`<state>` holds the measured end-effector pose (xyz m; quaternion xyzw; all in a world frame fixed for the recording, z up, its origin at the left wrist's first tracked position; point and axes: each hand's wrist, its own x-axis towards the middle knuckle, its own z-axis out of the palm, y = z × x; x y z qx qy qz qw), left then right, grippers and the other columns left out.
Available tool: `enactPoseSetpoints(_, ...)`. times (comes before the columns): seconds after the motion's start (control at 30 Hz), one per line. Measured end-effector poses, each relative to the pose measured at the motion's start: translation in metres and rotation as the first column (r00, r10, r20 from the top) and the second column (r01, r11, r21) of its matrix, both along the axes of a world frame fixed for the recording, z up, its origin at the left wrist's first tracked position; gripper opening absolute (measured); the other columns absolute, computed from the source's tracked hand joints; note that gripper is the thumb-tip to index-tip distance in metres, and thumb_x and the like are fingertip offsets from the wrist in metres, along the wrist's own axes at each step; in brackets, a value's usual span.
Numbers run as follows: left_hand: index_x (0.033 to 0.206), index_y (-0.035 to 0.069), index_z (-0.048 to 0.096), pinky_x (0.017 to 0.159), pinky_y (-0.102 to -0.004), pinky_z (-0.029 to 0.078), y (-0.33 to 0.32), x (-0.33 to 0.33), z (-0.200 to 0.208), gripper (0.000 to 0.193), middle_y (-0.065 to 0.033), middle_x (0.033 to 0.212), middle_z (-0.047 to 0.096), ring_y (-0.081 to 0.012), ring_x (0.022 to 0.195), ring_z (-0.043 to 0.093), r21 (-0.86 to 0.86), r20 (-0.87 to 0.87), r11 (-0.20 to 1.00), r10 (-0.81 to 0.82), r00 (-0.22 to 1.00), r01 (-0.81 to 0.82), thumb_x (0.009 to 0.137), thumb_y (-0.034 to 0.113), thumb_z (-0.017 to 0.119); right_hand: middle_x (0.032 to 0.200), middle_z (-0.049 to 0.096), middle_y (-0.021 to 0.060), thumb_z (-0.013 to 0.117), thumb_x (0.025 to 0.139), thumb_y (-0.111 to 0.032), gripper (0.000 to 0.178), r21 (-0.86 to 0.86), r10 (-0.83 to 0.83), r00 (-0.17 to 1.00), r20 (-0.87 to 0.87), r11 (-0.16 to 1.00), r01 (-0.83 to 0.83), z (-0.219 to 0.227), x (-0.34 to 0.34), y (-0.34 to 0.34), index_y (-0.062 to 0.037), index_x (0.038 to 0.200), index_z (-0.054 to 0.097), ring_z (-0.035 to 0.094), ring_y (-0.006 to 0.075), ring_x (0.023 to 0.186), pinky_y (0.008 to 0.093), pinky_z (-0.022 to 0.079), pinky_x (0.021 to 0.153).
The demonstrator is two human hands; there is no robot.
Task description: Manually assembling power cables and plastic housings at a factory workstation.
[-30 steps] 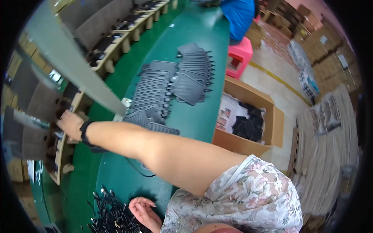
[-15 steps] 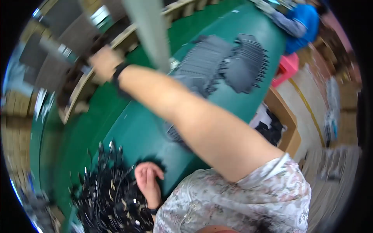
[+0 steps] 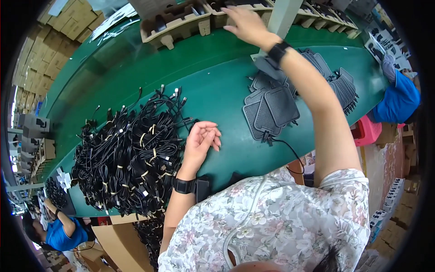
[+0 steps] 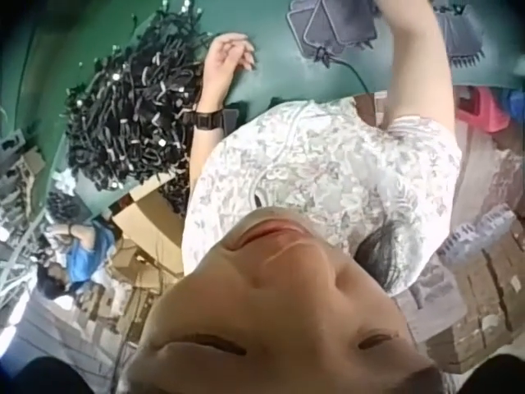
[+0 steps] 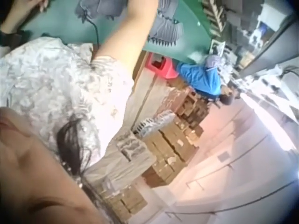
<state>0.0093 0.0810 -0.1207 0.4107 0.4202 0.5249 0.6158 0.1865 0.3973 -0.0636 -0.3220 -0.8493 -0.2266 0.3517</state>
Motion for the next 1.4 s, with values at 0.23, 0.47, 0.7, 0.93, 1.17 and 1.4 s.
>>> enactPoseSetpoints(0.23,0.109,0.000,0.049,0.059,-0.0213,0.047,-0.004,-0.003,-0.001,0.017,-0.0074,0.090,0.058,-0.0100,0.071,0.056,0.018,-0.050,0.999,-0.028,0.998,0.029,0.093,0.006,0.050,0.099,0.061,0.0143,0.066,0.076,-0.039,0.060,-0.541,0.064,0.938,0.342,0.829,0.141,0.045,0.084,-0.146,-0.0094,0.126,0.049,0.060,0.0338,0.089,0.0393,0.050,0.074)
enactPoseSetpoints(0.47,0.111,0.001,0.048,0.059,-0.0206,0.047,-0.007,0.000,-0.006,0.018,-0.0066,0.092,0.058,-0.0091,0.071,0.055,0.036,-0.087,0.997,-0.059,0.994,0.063,0.093,0.005,0.050,0.090,0.058,0.0147,0.071,0.069,-0.033,0.083,-0.687,-0.262,0.883,0.390,0.555,0.469,0.001,0.103,-0.218,-0.0088,0.138,0.032,0.058,0.0337,0.078,0.0415,0.047,0.070)
enactPoseSetpoints(0.7,0.115,0.000,0.046,0.062,-0.0229,0.048,-0.009,0.015,0.001,0.025,-0.0078,0.095,0.059,-0.0124,0.075,0.058,0.106,-0.169,0.990,0.110,0.980,-0.093,0.093,0.009,0.051,0.085,0.057,0.0075,0.068,0.075,-0.019,0.051,-0.531,0.081,0.995,0.061,0.847,-0.037,0.015,0.062,-0.216,-0.0082,0.121,0.050,0.054,0.0267,0.078,0.0362,0.041,0.076)
enactPoseSetpoints(0.93,0.131,0.003,0.035,0.059,-0.0252,0.051,-0.017,-0.004,-0.021,0.045,-0.0122,0.108,0.055,-0.0148,0.084,0.060,0.219,-0.388,0.956,-0.100,0.916,0.197,0.092,0.009,0.054,0.085,0.059,0.0042,0.067,0.078,-0.010,0.030,-0.528,0.585,0.806,-0.089,0.658,-0.536,0.035,-0.013,-0.227,-0.0056,0.106,0.057,0.057,0.0205,0.081,0.0344,0.043,0.076)
enactPoseSetpoints(1.17,0.133,0.005,0.029,0.064,-0.0255,0.050,-0.008,0.000,0.002,0.046,-0.0140,0.110,0.053,-0.0173,0.083,0.060,0.162,0.132,0.966,0.179,0.975,-0.199,0.093,0.009,0.051,0.094,0.061,-0.0011,0.060,0.088,-0.013,0.019,-0.769,0.121,0.765,-0.633,0.018,-0.639,0.013,-0.053,-0.158,-0.0037,0.105,0.057,0.055,0.0096,0.091,0.0263,0.045,0.080)
enactPoseSetpoints(1.4,0.131,0.005,0.031,0.068,-0.0243,0.048,-0.010,-0.001,0.001,0.043,-0.0114,0.107,0.053,-0.0153,0.083,0.059,0.141,-0.024,0.987,0.080,0.997,-0.076,0.094,0.010,0.050,0.096,0.062,0.0124,0.053,0.091,-0.016,0.019,-0.273,0.125,0.736,-0.666,0.877,-0.396,0.058,-0.090,0.026,-0.0027,0.102,0.062,0.058,0.0221,0.092,0.0290,0.044,0.082)
